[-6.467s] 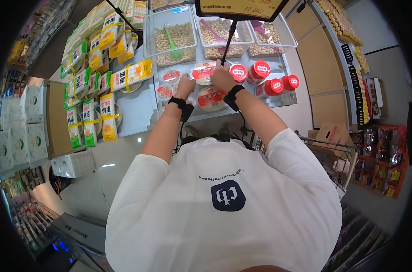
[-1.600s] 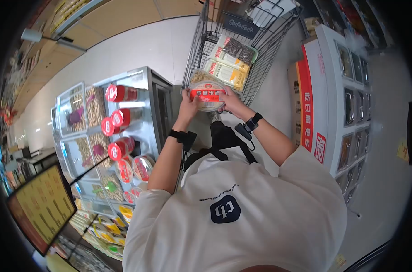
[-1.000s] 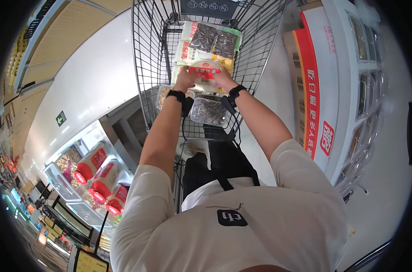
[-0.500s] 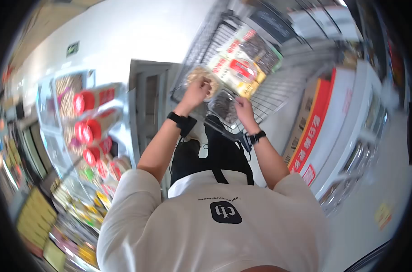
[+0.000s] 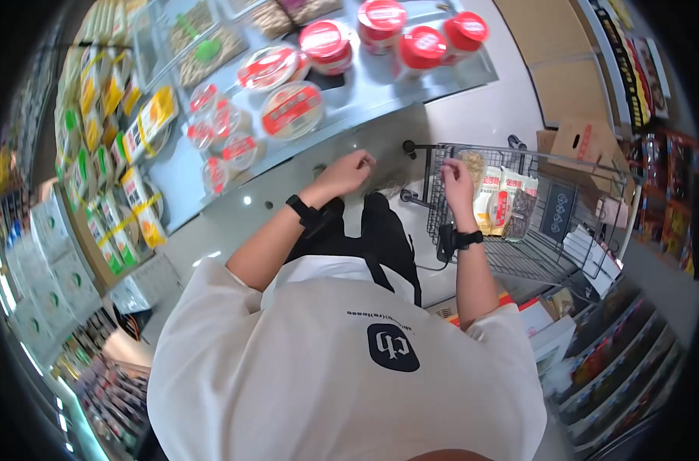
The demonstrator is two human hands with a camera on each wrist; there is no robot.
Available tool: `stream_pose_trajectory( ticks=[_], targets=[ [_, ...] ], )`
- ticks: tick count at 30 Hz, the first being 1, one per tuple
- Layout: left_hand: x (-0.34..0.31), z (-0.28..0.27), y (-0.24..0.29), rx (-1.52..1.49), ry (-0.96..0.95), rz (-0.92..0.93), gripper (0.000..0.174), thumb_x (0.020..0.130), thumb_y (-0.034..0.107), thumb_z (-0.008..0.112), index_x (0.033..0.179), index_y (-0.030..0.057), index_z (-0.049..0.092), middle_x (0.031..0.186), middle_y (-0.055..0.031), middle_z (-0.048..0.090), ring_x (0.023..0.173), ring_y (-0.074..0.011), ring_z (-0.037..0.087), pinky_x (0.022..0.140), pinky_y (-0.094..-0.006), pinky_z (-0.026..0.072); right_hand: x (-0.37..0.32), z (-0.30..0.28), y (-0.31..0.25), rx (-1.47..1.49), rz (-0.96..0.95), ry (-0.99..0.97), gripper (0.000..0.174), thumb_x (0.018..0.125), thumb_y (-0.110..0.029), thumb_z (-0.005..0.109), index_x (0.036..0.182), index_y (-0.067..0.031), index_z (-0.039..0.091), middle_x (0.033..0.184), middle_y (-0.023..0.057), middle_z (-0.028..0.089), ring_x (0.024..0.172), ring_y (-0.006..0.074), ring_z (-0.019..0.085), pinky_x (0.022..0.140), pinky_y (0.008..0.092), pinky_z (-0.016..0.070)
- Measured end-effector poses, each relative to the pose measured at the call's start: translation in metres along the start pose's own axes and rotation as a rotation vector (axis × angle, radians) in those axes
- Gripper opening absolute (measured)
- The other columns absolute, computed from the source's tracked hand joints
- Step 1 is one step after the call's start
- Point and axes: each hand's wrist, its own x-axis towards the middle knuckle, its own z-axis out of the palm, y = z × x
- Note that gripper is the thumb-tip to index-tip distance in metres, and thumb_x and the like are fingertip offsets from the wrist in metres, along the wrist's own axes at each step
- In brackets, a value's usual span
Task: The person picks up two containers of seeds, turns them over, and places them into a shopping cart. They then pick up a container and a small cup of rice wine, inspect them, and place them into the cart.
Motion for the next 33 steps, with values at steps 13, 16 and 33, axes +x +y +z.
stream_pose_trajectory(
  ticks=[13,16,33],
  targets=[
    [-0.081,-0.111,-0.053,-0.378,0.63,0.045,0.044,0.088,0.012,0.052,0.129,0.0024,0.04,0.102,-0.0113,0.056,0.076,-0.0168,0.061,0.069,-0.0311,0.0498,0.031,0.205,-0.181,-0.344,-0.449,-0.2,0.03,0.089,-0.016,0.057,0.116,-0.0024,0.057,0.109,0.0156,0.06,0.086,0.0238,0.062,0.075,0.0323,0.0499],
    [-0.088,-0.113,-0.029,-0.249,0.681,-0.023,0.062,0.085,0.012,0.056,0.138,-0.0001,0.027,0.117,-0.0175,0.051,0.079,-0.0208,0.061,0.073,-0.0327,0.0505,0.071,0.227,-0.152,-0.342,-0.492,-0.236,0.036,0.091,-0.021,0.056,0.121,-0.0026,0.054,0.108,0.0165,0.061,0.091,0.0285,0.062,0.078,0.0354,0.0494],
    [-0.057,-0.09,-0.004,-0.328,0.965,-0.022,0.056,0.086,0.015,0.056,0.131,-0.0078,0.031,0.112,-0.0262,0.049,0.092,-0.0351,0.058,0.08,-0.0415,0.0488,0.062,0.187,-0.17,-0.182,-0.293,-0.442,0.027,0.093,-0.019,0.052,0.11,-0.0008,0.042,0.097,0.0196,0.062,0.089,0.0303,0.063,0.076,0.0383,0.0482]
  ],
)
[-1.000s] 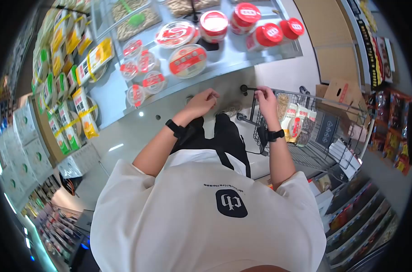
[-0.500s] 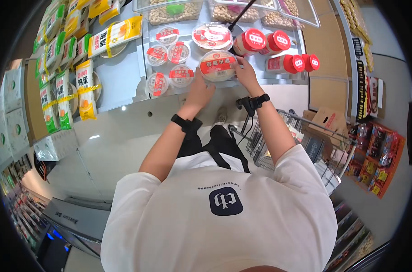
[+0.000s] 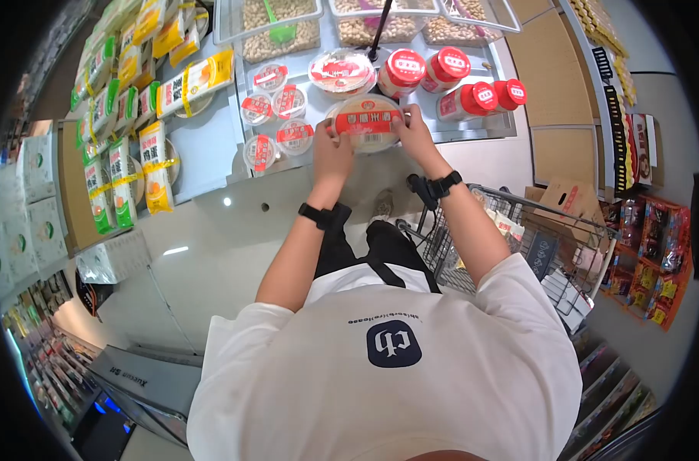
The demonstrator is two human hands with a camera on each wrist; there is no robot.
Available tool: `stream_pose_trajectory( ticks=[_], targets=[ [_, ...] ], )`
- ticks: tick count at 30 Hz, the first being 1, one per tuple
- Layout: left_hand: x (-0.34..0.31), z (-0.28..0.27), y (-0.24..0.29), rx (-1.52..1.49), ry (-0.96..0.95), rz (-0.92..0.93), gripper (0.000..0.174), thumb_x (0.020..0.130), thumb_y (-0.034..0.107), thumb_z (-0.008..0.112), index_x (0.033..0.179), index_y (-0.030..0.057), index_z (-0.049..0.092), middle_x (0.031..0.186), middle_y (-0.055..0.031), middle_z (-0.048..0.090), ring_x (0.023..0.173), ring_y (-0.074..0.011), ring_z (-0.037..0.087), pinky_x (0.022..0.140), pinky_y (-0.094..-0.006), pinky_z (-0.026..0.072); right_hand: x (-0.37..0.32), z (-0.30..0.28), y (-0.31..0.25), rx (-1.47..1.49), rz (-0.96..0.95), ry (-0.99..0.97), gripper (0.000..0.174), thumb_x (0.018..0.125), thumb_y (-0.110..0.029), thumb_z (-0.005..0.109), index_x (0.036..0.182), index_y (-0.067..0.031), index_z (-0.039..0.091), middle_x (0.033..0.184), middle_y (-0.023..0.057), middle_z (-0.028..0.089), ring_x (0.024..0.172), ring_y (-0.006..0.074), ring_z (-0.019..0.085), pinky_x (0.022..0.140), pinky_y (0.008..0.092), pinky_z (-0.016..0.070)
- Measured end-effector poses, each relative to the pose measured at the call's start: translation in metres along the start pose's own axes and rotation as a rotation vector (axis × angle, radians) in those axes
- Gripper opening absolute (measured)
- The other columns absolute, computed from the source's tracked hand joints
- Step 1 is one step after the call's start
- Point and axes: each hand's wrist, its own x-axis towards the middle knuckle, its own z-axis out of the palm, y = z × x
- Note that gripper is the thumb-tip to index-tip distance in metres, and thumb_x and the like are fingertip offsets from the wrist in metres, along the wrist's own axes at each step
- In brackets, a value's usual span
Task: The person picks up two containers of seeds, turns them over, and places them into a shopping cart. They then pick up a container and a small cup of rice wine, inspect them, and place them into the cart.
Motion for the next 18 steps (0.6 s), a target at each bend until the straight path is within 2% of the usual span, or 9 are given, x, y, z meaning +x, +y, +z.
stream_pose_trajectory(
  ticks=[2,3,5,6,7,9,12,14,18],
  targets=[
    [-0.014,-0.018,0.037,-0.241,-0.05,-0.115,0.046,0.091,0.02,0.056,0.126,-0.0014,0.035,0.11,-0.0202,0.051,0.081,-0.0227,0.061,0.064,-0.0339,0.0513,-0.022,-0.015,-0.021,0.167,-0.139,-0.074,0.025,0.095,-0.022,0.051,0.109,-0.0032,0.041,0.092,0.011,0.06,0.08,0.0198,0.062,0.065,0.0318,0.0495],
    [-0.018,-0.024,0.05,-0.233,-0.049,-0.096,0.046,0.091,0.02,0.056,0.126,-0.0014,0.035,0.11,-0.0202,0.051,0.081,-0.0227,0.061,0.064,-0.0339,0.0513,-0.029,-0.022,-0.034,0.177,-0.155,-0.066,0.025,0.095,-0.022,0.051,0.109,-0.0032,0.041,0.092,0.011,0.06,0.08,0.0198,0.062,0.065,0.0318,0.0495],
    [-0.032,-0.035,0.07,-0.368,-0.097,-0.076,0.04,0.094,0.024,0.054,0.123,0.004,0.035,0.105,-0.0139,0.054,0.075,-0.0143,0.06,0.055,-0.0276,0.0493,-0.049,-0.036,-0.061,0.377,-0.117,-0.186,0.025,0.097,-0.027,0.049,0.109,-0.0055,0.041,0.09,0.0053,0.056,0.071,0.011,0.058,0.053,0.0255,0.0478],
    [-0.039,-0.044,0.084,-0.402,-0.153,-0.115,0.044,0.095,0.027,0.054,0.125,0.0058,0.031,0.096,-0.0111,0.058,0.076,-0.0144,0.061,0.055,-0.0272,0.0497,-0.059,-0.044,-0.076,0.384,-0.137,-0.189,0.025,0.097,-0.027,0.049,0.109,-0.0055,0.041,0.09,0.0053,0.056,0.071,0.011,0.058,0.053,0.0255,0.0478],
    [-0.045,-0.048,0.095,-0.398,-0.142,-0.097,0.044,0.095,0.027,0.054,0.125,0.0058,0.031,0.096,-0.0111,0.058,0.076,-0.0144,0.061,0.055,-0.0272,0.0497,-0.069,-0.05,-0.093,0.444,-0.15,-0.209,0.027,0.098,-0.029,0.048,0.11,-0.0059,0.041,0.091,0.0054,0.056,0.069,0.0104,0.058,0.049,0.0248,0.0471],
    [-0.061,-0.053,0.117,-0.679,-0.151,-0.033,0.043,0.096,0.026,0.052,0.126,0.0057,0.029,0.092,-0.0094,0.061,0.076,-0.0138,0.06,0.056,-0.0272,0.0497,-0.08,-0.059,-0.119,0.505,-0.179,-0.24,0.028,0.098,-0.031,0.046,0.111,-0.0064,0.041,0.092,0.0055,0.056,0.066,0.0098,0.058,0.046,0.0241,0.0463],
    [-0.085,-0.064,0.15,-0.68,-0.155,0.044,0.047,0.097,0.024,0.051,0.131,0.0036,0.027,0.096,-0.0115,0.063,0.075,-0.0137,0.062,0.055,-0.0274,0.0512,-0.092,-0.07,-0.153,0.51,-0.396,-0.172,0.032,0.099,-0.034,0.041,0.117,-0.0068,0.04,0.092,0.0055,0.056,0.061,0.0092,0.057,0.043,0.0235,0.0449],
    [-0.101,-0.071,0.167,-0.7,-0.148,0.096,0.048,0.097,0.024,0.05,0.133,0.0028,0.026,0.098,-0.0119,0.064,0.074,-0.0137,0.063,0.055,-0.0274,0.0521,-0.104,-0.077,-0.173,0.575,-0.389,-0.225,0.032,0.1,-0.034,0.04,0.117,-0.0067,0.04,0.092,0.0056,0.056,0.061,0.0091,0.057,0.044,0.0234,0.0448],
    [-0.133,-0.089,0.191,-0.746,-0.124,0.161,0.038,0.097,0.026,0.049,0.128,0.0056,0.037,0.102,-0.0074,0.063,0.078,-0.0143,0.064,0.056,-0.0266,0.0516,-0.135,-0.075,-0.197,0.638,-0.391,-0.269,0.033,0.1,-0.035,0.039,0.117,-0.0059,0.041,0.09,0.0049,0.055,0.062,0.0083,0.055,0.045,0.0234,0.0444]
  ],
)
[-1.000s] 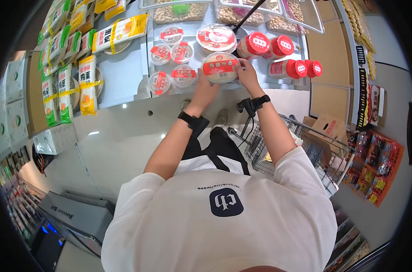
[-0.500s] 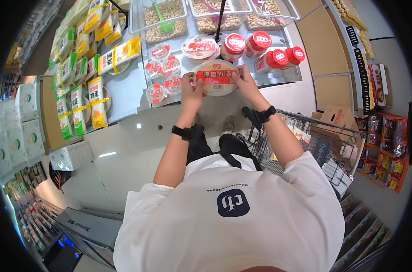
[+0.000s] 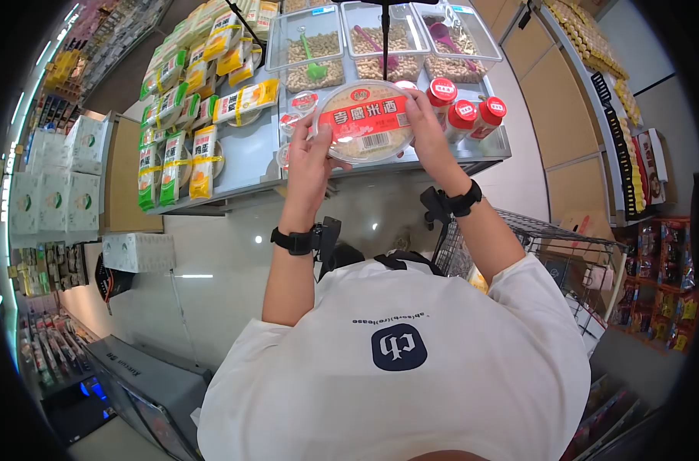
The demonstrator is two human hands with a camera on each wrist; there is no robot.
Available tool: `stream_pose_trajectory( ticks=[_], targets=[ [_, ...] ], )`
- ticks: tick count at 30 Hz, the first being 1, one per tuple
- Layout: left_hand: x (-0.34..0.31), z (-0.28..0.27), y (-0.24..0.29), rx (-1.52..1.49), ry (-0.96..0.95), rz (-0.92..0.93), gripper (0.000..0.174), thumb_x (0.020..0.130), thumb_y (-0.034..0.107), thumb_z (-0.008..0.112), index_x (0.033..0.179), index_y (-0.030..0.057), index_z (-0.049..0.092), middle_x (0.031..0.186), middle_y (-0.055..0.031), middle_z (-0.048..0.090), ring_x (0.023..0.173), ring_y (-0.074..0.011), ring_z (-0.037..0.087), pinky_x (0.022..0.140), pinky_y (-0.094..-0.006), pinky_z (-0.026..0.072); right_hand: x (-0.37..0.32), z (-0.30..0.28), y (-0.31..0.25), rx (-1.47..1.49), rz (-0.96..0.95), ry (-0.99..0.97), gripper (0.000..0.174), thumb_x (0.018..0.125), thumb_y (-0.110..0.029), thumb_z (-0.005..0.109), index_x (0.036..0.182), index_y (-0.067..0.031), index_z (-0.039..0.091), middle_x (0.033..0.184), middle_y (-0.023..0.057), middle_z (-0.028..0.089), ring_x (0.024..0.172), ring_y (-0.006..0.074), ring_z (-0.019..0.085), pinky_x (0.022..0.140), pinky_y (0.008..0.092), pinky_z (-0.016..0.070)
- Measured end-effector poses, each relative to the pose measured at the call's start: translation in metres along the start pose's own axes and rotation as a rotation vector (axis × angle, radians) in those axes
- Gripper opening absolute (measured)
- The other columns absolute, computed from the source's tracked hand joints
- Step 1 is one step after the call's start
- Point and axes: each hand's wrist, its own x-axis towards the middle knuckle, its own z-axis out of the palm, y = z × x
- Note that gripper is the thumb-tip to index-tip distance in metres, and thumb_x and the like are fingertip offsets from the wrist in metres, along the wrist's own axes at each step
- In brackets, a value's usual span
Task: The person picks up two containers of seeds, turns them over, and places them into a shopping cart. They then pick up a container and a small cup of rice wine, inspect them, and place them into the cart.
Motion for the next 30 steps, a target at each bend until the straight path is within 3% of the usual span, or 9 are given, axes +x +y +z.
stream_pose_trajectory(
  ticks=[5,7,9,15,24,26,27,29,30],
  targets=[
    [-0.018,-0.019,0.026,-0.038,-0.107,0.037,0.032,0.098,0.025,0.047,0.122,0.0039,0.043,0.103,-0.0074,0.063,0.079,-0.0132,0.064,0.058,-0.0266,0.0527,-0.017,0.031,-0.007,-0.058,-0.111,0.064,0.033,0.1,-0.034,0.039,0.116,-0.0049,0.044,0.091,0.0031,0.054,0.068,0.0061,0.054,0.049,0.0214,0.044],
    [-0.024,-0.024,0.036,-0.08,-0.111,0.038,0.032,0.098,0.026,0.046,0.121,0.0035,0.044,0.105,-0.0079,0.062,0.078,-0.013,0.064,0.06,-0.0265,0.0535,-0.015,0.041,-0.008,-0.212,-0.175,0.121,0.034,0.101,-0.034,0.039,0.115,-0.0038,0.046,0.093,0.0024,0.053,0.073,0.0042,0.052,0.052,0.0199,0.0438],
    [-0.028,-0.034,0.039,-0.104,-0.132,0.027,0.032,0.098,0.026,0.045,0.121,0.0034,0.044,0.105,-0.008,0.062,0.079,-0.013,0.064,0.06,-0.0263,0.0542,-0.024,0.054,-0.011,-0.249,-0.152,0.158,0.033,0.101,-0.034,0.038,0.113,-0.0035,0.047,0.09,0.0027,0.054,0.067,0.0059,0.054,0.05,0.0221,0.0451],
    [-0.04,-0.059,0.042,-0.183,-0.163,-0.054,0.035,0.098,0.029,0.047,0.12,0.0027,0.043,0.102,-0.01,0.063,0.075,-0.0151,0.066,0.057,-0.0246,0.0564,-0.044,0.082,-0.009,0.013,-0.036,0.135,0.038,0.1,-0.04,0.038,0.111,-0.0049,0.048,0.08,0.0045,0.059,0.056,0.012,0.056,0.044,0.0276,0.0469],
    [-0.042,-0.075,0.046,-0.189,-0.122,-0.08,0.035,0.098,0.033,0.047,0.117,0.0033,0.045,0.091,-0.0099,0.065,0.064,-0.0155,0.066,0.051,-0.0226,0.0546,-0.055,0.093,-0.017,0.041,0.019,0.038,0.043,0.099,-0.035,0.043,0.122,0.0001,0.048,0.088,0.0078,0.061,0.067,0.0139,0.06,0.06,0.0271,0.0525],
    [-0.041,-0.077,0.048,-0.171,-0.096,-0.093,0.035,0.098,0.034,0.046,0.116,0.0035,0.046,0.089,-0.0096,0.065,0.062,-0.015,0.065,0.049,-0.0223,0.0534,-0.052,0.087,-0.016,0.047,0.05,-0.117,0.046,0.094,-0.026,0.055,0.13,-0.0007,0.042,0.1,0.0089,0.059,0.083,0.0147,0.061,0.07,0.0291,0.054],
    [-0.039,-0.078,0.047,-0.158,-0.087,-0.087,0.035,0.098,0.034,0.046,0.115,0.0035,0.046,0.088,-0.0095,0.064,0.06,-0.0147,0.064,0.048,-0.0222,0.0518,-0.053,0.09,-0.017,0.048,0.047,-0.122,0.046,0.094,-0.026,0.055,0.13,-0.0007,0.042,0.1,0.0089,0.059,0.083,0.0147,0.061,0.07,0.0291,0.054],
    [-0.037,-0.078,0.048,-0.144,-0.078,-0.072,0.035,0.098,0.035,0.046,0.114,0.0036,0.047,0.086,-0.0094,0.064,0.058,-0.0144,0.063,0.046,-0.0221,0.0501,-0.054,0.095,-0.02,-0.056,-0.086,-0.185,0.064,0.084,-0.015,0.069,0.136,-0.0029,0.033,0.116,0.0092,0.054,0.104,0.0157,0.056,0.081,0.0327,0.0536],
    [-0.038,-0.077,0.05,-0.096,-0.08,-0.06,0.039,0.098,0.038,0.044,0.115,0.003,0.048,0.087,-0.0089,0.064,0.059,-0.0132,0.062,0.048,-0.0222,0.0502,-0.052,0.094,-0.019,-0.056,-0.089,-0.188,0.064,0.084,-0.015,0.069,0.136,-0.0029,0.033,0.116,0.0092,0.054,0.104,0.0157,0.056,0.081,0.0327,0.0536]
  ],
)
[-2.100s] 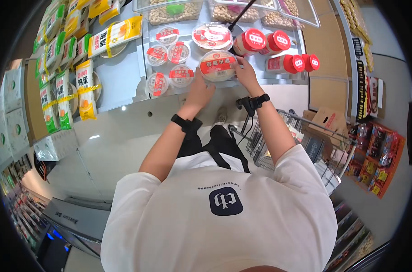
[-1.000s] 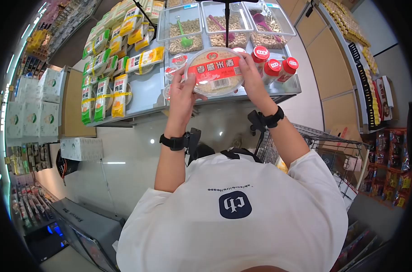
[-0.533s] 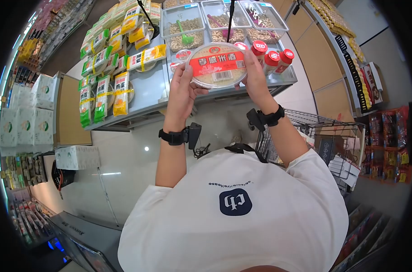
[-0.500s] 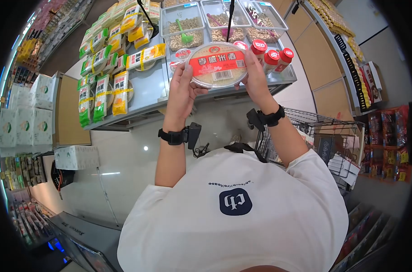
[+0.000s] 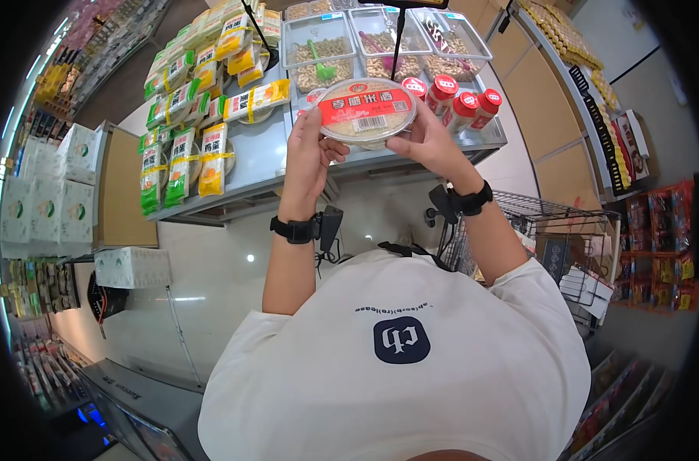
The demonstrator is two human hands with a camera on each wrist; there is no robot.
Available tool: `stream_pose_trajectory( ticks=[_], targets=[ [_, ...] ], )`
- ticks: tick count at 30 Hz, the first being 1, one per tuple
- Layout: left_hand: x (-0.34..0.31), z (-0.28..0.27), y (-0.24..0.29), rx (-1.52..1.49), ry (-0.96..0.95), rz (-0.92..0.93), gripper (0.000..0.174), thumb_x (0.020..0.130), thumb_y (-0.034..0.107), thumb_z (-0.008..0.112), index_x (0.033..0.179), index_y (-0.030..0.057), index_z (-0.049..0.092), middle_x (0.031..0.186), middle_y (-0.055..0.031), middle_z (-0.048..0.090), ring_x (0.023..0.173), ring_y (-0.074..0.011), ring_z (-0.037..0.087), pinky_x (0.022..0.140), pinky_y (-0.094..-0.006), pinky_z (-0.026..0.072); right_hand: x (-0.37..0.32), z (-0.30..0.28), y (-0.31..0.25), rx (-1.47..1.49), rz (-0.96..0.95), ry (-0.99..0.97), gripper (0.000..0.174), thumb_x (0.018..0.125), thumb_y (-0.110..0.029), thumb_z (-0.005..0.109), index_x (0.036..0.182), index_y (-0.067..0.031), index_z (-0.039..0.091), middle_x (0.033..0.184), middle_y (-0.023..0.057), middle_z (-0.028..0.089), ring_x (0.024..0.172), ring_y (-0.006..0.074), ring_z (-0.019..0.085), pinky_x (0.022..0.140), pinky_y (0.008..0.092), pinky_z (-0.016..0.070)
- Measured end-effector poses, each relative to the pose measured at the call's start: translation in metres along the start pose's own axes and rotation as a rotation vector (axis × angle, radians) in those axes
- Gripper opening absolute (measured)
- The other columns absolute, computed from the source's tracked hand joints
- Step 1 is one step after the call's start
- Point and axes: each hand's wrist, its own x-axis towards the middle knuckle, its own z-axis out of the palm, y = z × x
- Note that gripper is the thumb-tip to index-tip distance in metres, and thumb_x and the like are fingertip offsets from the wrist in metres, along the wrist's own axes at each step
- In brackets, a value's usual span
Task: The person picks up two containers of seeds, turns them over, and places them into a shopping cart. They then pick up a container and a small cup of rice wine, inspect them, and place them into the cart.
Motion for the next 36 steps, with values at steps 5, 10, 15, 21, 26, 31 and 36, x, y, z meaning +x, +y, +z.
stream_pose_trajectory(
  ticks=[5,10,15,21,26,31,36],
  targets=[
    [-0.003,0.006,-0.001,0.011,-0.133,0.054,0.043,0.094,0.035,0.053,0.123,0.0049,0.045,0.098,-0.0082,0.062,0.072,-0.0158,0.063,0.06,-0.0251,0.0514,0.004,-0.001,-0.002,-0.044,-0.076,0.066,0.094,0.065,-0.004,0.083,0.14,-0.0044,0.026,0.134,0.009,0.043,0.125,0.0204,0.044,0.102,0.0344,0.0414],
    [0.011,0.018,-0.029,0.203,-0.312,0.237,0.103,0.06,0.006,0.086,0.138,0.0108,0.019,0.132,-0.0089,0.041,0.116,-0.0208,0.05,0.089,-0.0343,0.0501,0.005,-0.003,-0.007,-0.208,-0.079,0.17,0.099,0.056,-0.007,0.088,0.136,-0.003,0.029,0.129,0.0098,0.049,0.122,0.019,0.047,0.1,0.0329,0.0427],
    [0.013,0.027,-0.036,0.324,-0.133,0.409,0.112,0.058,0.003,0.086,0.139,0.0148,0.011,0.136,-0.0096,0.036,0.125,-0.0226,0.042,0.101,-0.0376,0.0441,0.008,-0.014,0.004,-0.276,0.001,0.054,0.108,0.057,-0.021,0.089,0.141,-0.0034,0.022,0.135,0.0137,0.044,0.125,0.023,0.044,0.103,0.0363,0.0368],
    [0.014,0.023,-0.02,0.449,-0.192,0.511,0.102,0.057,0.004,0.085,0.138,0.0113,0.023,0.131,-0.0104,0.038,0.119,-0.0221,0.047,0.096,-0.0374,0.0478,0.002,-0.034,-0.027,-0.451,-0.095,-0.03,0.13,0.056,-0.038,0.088,0.149,-0.0069,0.002,0.149,0.019,0.022,0.136,0.0308,0.029,0.11,0.041,0.026],
    [0.004,0.035,0.006,1.049,-0.25,0.596,0.091,0.056,0.011,0.084,0.135,0.0133,0.037,0.122,-0.0105,0.043,0.114,-0.027,0.049,0.095,-0.0384,0.0464,0.003,-0.018,-0.049,-0.958,-0.337,-0.21,0.117,0.054,-0.027,0.087,0.147,-0.0138,0.018,0.15,0.0154,0.021,0.135,0.0359,0.029,0.108,0.0441,0.0314],
    [0.004,0.04,0.008,1.188,-0.296,0.631,0.089,0.053,0.017,0.084,0.133,0.0194,0.045,0.112,-0.0128,0.047,0.108,-0.033,0.05,0.088,-0.0416,0.0463,0.006,-0.019,-0.034,-0.92,-0.379,-0.231,0.1,0.056,-0.017,0.084,0.14,-0.0123,0.031,0.138,0.0135,0.035,0.125,0.0356,0.041,0.102,0.0428,0.041],
    [0.0,0.05,0.027,1.162,-0.284,0.797,0.095,0.051,0.018,0.083,0.136,0.0097,0.04,0.114,-0.015,0.051,0.106,-0.0345,0.049,0.093,-0.0428,0.0414,0.003,-0.013,-0.037,-0.903,-0.441,-0.115,0.093,0.058,-0.017,0.084,0.137,-0.0097,0.036,0.134,0.013,0.038,0.122,0.0333,0.045,0.099,0.041,0.0438]
  ],
)
